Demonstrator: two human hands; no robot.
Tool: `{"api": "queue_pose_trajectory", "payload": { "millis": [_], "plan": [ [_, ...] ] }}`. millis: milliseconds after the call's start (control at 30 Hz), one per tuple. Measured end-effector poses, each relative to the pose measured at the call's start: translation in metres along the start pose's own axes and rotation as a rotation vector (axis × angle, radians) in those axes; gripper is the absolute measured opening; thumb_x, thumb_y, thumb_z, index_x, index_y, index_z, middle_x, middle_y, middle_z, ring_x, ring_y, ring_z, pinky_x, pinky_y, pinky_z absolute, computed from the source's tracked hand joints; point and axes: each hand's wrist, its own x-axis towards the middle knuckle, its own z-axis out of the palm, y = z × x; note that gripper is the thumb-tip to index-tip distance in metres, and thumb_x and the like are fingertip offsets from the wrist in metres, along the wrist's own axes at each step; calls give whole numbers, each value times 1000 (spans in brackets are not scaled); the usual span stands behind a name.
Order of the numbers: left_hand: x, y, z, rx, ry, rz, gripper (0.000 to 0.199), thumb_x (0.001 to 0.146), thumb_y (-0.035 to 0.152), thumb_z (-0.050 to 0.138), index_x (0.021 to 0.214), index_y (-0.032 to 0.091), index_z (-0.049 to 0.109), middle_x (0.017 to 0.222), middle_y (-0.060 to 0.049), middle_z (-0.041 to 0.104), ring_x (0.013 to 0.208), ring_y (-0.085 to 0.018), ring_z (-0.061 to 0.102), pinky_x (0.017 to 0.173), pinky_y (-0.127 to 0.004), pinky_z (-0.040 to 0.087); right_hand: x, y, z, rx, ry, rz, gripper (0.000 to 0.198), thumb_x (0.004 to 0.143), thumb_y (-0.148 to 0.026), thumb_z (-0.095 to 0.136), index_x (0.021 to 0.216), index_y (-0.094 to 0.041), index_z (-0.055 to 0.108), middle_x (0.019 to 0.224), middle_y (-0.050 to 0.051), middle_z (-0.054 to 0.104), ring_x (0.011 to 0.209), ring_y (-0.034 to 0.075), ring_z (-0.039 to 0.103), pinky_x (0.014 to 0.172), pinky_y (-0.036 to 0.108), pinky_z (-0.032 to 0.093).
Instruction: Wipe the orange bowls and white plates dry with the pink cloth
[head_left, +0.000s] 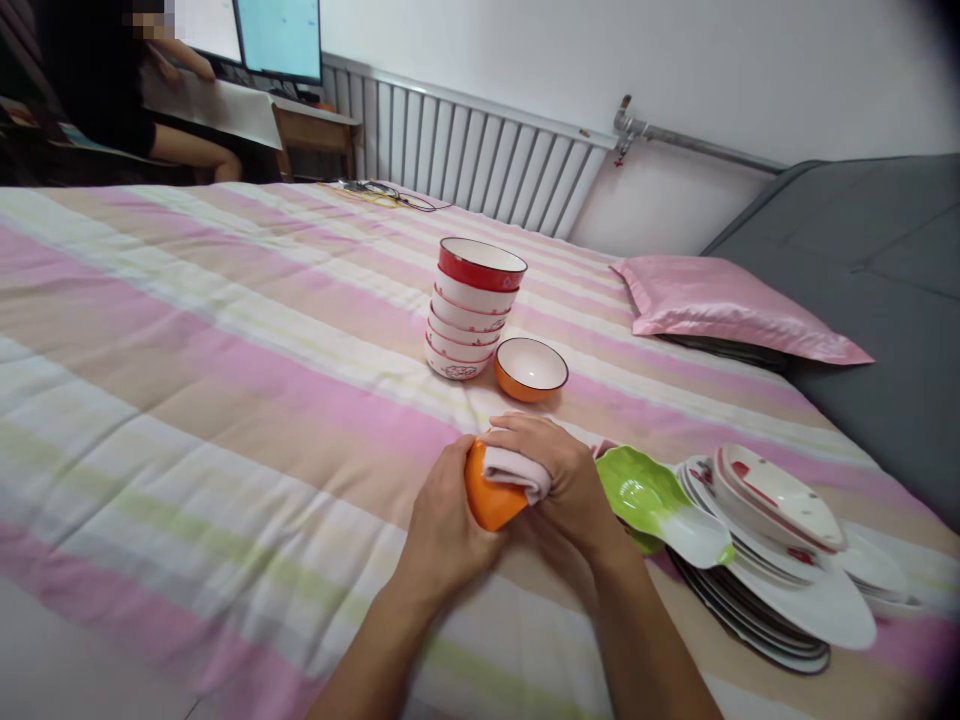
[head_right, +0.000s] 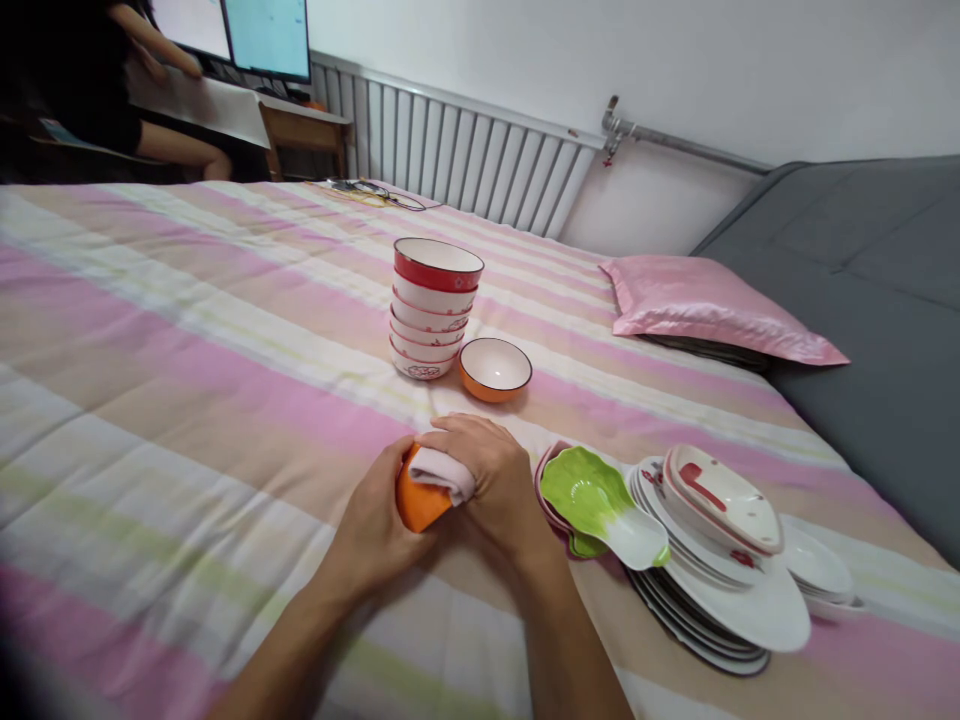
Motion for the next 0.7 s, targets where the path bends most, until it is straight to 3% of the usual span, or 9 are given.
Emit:
{"api": "queue_pose_trajectory", "payload": {
  "millis": [133, 267, 367, 467, 700],
  "plan": [
    [0, 0, -1, 50, 3, 13, 65, 61, 14, 64, 122, 17, 41, 115, -11, 59, 103, -26, 59, 88, -42, 48, -2, 23, 4, 315, 83, 182, 27, 75, -18, 65, 101, -21, 71, 109, 7, 71, 103, 23, 65, 93, 36, 48],
    [0, 1, -2, 63, 5, 12, 63, 62, 19, 66, 120, 18, 41, 113, -11, 59, 99, -26, 60, 85, -41, 49, -4, 37, 9, 546, 61, 421, 25, 74, -24, 65, 98, -19, 70, 103, 7, 71, 100, 25, 64, 84, 34, 51],
    [0, 1, -3, 70, 0, 16, 63, 63, 21, 66, 121, 19, 41, 112, -11, 59, 97, -26, 59, 83, -41, 49, -5, 38, 12, 641, 48, 495, 23, 76, -28, 64, 96, -18, 68, 99, 7, 71, 95, 24, 64, 78, 31, 52],
    [-1, 0, -3, 71, -2, 15, 64, 62, 20, 65, 122, 18, 41, 113, -11, 59, 99, -27, 59, 84, -42, 49, -5, 35, 12, 597, 62, 460, 24, 75, -25, 63, 98, -18, 67, 101, 7, 70, 94, 23, 64, 80, 32, 51],
    [-3, -1, -2, 39, 22, 6, 69, 57, 16, 62, 123, 17, 40, 116, -11, 59, 105, -28, 58, 89, -44, 47, -1, 12, 1, 263, 81, 254, 34, 73, -13, 60, 105, -22, 68, 108, 6, 70, 103, 22, 64, 91, 35, 50]
  ]
}}
